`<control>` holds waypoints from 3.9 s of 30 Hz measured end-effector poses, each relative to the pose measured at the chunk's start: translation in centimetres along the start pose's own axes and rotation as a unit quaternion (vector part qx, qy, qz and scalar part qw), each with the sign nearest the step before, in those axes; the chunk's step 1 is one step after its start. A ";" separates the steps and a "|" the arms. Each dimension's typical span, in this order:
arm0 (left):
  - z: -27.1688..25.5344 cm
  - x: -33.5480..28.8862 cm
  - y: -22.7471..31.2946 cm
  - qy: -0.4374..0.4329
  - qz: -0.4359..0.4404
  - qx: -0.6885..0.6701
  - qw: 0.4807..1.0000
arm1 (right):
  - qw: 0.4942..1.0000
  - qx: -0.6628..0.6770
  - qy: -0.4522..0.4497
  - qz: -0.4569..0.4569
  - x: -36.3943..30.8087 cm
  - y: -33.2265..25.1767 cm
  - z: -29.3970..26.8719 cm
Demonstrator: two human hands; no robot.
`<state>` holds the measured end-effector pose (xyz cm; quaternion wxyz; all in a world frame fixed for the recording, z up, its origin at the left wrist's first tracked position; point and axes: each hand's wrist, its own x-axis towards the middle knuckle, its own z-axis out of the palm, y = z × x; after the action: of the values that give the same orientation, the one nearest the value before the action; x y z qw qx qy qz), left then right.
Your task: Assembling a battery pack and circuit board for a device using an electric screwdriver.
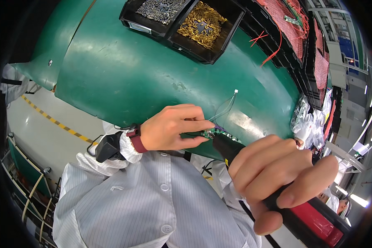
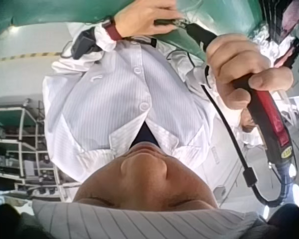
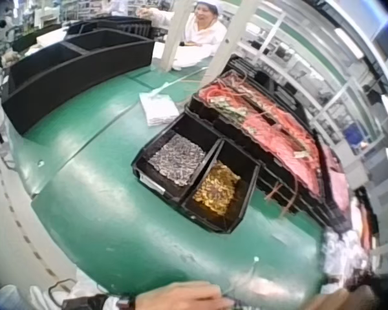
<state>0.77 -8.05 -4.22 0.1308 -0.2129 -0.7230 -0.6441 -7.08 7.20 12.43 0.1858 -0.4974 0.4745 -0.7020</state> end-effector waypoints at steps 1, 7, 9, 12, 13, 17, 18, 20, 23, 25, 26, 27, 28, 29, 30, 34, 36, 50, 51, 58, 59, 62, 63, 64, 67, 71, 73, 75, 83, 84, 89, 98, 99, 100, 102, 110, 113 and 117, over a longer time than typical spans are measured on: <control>0.0 0.0 0.0 0.000 -0.001 -0.001 1.000 | 0.997 -0.044 0.064 -0.012 -0.3 -0.1 0.9; -0.1 0.0 0.1 -0.006 0.001 0.010 1.000 | 1.000 -0.003 -0.008 -0.002 0.6 -0.2 -0.4; 0.0 0.0 0.0 -0.003 0.002 0.008 1.000 | 1.000 -0.009 -0.011 -0.011 0.7 0.0 -0.4; 0.1 0.0 0.0 0.005 0.006 0.006 1.000 | 0.999 0.006 -0.050 0.006 0.7 -0.4 -0.9; 0.1 0.0 0.0 0.005 0.006 0.006 1.000 | 0.999 0.007 -0.050 0.006 0.7 -0.4 -0.8; 0.0 -0.1 0.1 0.001 -0.002 0.010 1.000 | 0.999 0.011 -0.039 -0.025 0.2 0.2 -0.1; 0.0 -0.1 0.1 0.003 -0.001 0.011 1.000 | 0.999 0.016 -0.023 -0.043 0.2 0.4 0.2; -0.1 -0.1 0.2 0.001 0.000 0.009 1.000 | 0.999 0.017 -0.035 -0.032 0.1 0.0 -0.2; -0.1 0.0 0.2 -0.002 -0.001 0.007 1.000 | 0.999 0.019 -0.031 -0.022 0.2 0.0 0.1; -0.1 0.0 0.3 -0.002 -0.002 0.008 1.000 | 0.999 0.019 -0.015 -0.023 0.2 0.2 0.1; -0.2 0.1 0.4 -0.003 -0.005 0.015 1.000 | 0.999 0.023 -0.033 -0.029 0.2 0.3 -0.2; -0.3 0.1 0.4 -0.003 -0.008 0.022 1.000 | 0.998 0.027 -0.051 -0.036 0.2 0.4 -0.4; -0.2 0.1 0.4 -0.003 -0.008 0.022 1.000 | 0.998 0.027 -0.052 -0.036 0.5 0.2 -0.5; -0.1 0.0 0.4 -0.003 -0.006 0.020 1.000 | 0.997 0.040 -0.071 -0.008 1.0 0.0 -0.5; 0.0 0.0 0.4 -0.002 -0.004 0.017 1.000 | 0.994 0.052 -0.091 0.020 1.2 -0.2 -0.5; -0.2 0.1 0.6 -0.010 -0.006 0.019 1.000 | 0.995 0.051 -0.087 0.018 1.0 -0.3 -0.8; -0.3 0.2 0.7 -0.013 -0.006 0.033 0.999 | 0.994 0.054 -0.091 0.008 0.8 -0.2 -1.0; -0.8 0.5 0.8 -0.060 -0.006 0.040 0.997 | 0.960 0.158 -0.224 0.056 2.5 0.4 -3.7; -0.9 0.5 0.9 -0.065 -0.005 0.040 0.997 | 0.952 0.166 -0.247 0.074 2.8 0.4 -3.9; -0.8 0.9 1.2 -0.072 -0.014 0.045 0.996 | 0.933 0.166 -0.304 0.101 3.7 0.2 -4.0; -0.8 1.0 1.3 -0.072 -0.012 0.049 0.996 | 0.932 0.168 -0.304 0.102 3.5 0.1 -3.8; -0.7 1.0 1.2 -0.071 -0.013 0.050 0.996 | 0.948 0.141 -0.271 0.093 2.7 -0.1 -3.6; -0.7 0.9 1.2 -0.072 -0.016 0.046 0.996 | 0.948 0.131 -0.278 0.088 2.4 -0.1 -3.7; -0.7 0.9 1.2 -0.072 -0.015 0.047 0.996 | 0.948 0.120 -0.285 0.081 2.3 -0.1 -3.8; -0.7 0.9 1.2 -0.073 -0.021 0.032 0.997 | 0.947 0.134 -0.277 0.086 2.8 0.0 -4.0; -0.6 0.9 1.2 -0.077 -0.018 0.039 0.996 | 0.952 0.179 -0.239 0.068 2.7 0.8 -4.1; -0.7 0.9 1.2 -0.078 -0.020 0.034 0.996 | 0.957 0.173 -0.224 0.068 2.5 0.7 -3.9; -0.8 1.0 1.4 -0.083 -0.025 0.040 0.995 | 0.963 0.160 -0.207 0.066 2.4 0.3 -3.8; -1.1 1.3 1.4 -0.111 -0.040 0.050 0.992 | 0.987 -0.008 -0.160 0.020 -0.9 -4.8 -2.6; -1.1 1.1 1.5 -0.112 -0.051 0.059 0.991 | 0.984 0.024 -0.172 -0.039 -2.0 -6.0 -2.7; -0.8 0.7 3.1 -0.092 -0.086 0.092 0.988 | 0.827 -0.562 0.001 -0.006 -13.0 -13.9 -5.5; 0.9 1.5 3.2 -0.085 -0.056 0.160 0.982 | 0.677 -0.678 0.176 0.225 -25.4 -3.2 -9.3; 0.8 1.6 3.3 -0.076 -0.056 0.168 0.981 | 0.686 -0.664 0.170 0.244 -25.9 -2.9 -10.0; 0.7 1.5 3.3 -0.066 -0.057 0.176 0.981 | 0.686 -0.660 0.183 0.245 -26.4 -2.5 -10.7; 0.3 1.9 3.9 -0.084 -0.053 0.192 0.976 | 0.665 -0.702 0.118 0.226 -27.3 -1.9 -11.9; 0.0 1.9 4.6 -0.081 -0.103 0.237 0.963 | 0.748 -0.616 0.047 0.240 -18.9 -3.8 -5.6; 0.0 1.7 4.2 -0.076 -0.107 0.227 0.965 | 0.784 -0.582 -0.045 0.213 -16.2 -3.2 -3.4; -0.1 1.8 3.6 -0.088 -0.086 0.210 0.970 | 0.764 -0.613 -0.074 0.186 -15.3 -2.7 -3.5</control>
<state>0.88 -7.60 -0.24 0.0527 -0.1739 -0.8662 -0.4655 -2.90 21.39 6.51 0.0027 -0.4580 0.8718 -0.1736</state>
